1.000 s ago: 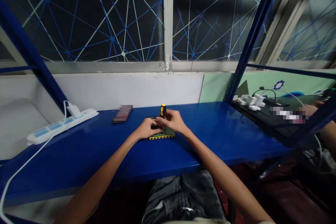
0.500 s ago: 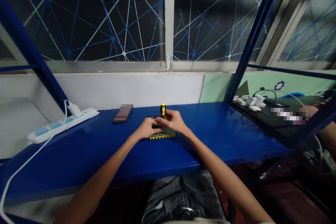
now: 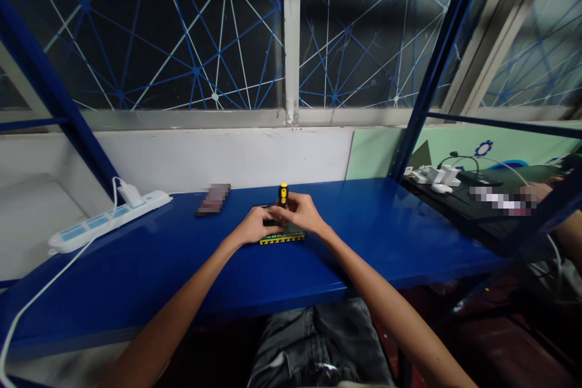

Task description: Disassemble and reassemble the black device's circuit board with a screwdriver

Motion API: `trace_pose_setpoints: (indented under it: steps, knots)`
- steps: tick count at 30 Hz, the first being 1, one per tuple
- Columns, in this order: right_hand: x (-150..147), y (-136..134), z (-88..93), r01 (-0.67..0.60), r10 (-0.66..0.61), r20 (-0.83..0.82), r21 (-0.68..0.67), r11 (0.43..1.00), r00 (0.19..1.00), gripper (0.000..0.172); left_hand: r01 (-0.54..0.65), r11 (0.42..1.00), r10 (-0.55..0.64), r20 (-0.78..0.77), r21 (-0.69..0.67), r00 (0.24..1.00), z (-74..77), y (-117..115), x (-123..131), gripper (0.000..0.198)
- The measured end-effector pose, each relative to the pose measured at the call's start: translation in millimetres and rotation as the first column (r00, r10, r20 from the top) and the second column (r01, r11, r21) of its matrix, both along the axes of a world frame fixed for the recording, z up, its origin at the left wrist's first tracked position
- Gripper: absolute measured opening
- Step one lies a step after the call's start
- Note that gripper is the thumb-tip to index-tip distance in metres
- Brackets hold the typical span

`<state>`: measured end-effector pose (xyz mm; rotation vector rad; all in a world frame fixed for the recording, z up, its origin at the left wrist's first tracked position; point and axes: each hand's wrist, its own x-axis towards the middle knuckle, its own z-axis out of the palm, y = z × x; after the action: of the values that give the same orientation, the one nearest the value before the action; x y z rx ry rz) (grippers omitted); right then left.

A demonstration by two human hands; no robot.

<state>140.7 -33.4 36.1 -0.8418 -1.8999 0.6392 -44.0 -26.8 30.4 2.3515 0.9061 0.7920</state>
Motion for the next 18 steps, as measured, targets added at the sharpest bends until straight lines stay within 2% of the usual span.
trace_pose_setpoints:
  steps: [6,18]
  knots:
    - [0.0,-1.6,0.7,-0.009,0.009,-0.011,-0.013,1.0,1.0,0.03,0.002,1.0,-0.002,-0.006,0.002,1.0,4.0,-3.6,1.4,0.017]
    - [0.9,-1.1,0.5,0.005,-0.005,0.002,0.004,1.0,1.0,0.032,0.011,1.0,-0.011,0.008,0.004,1.0,1.2,0.4,0.0,0.017]
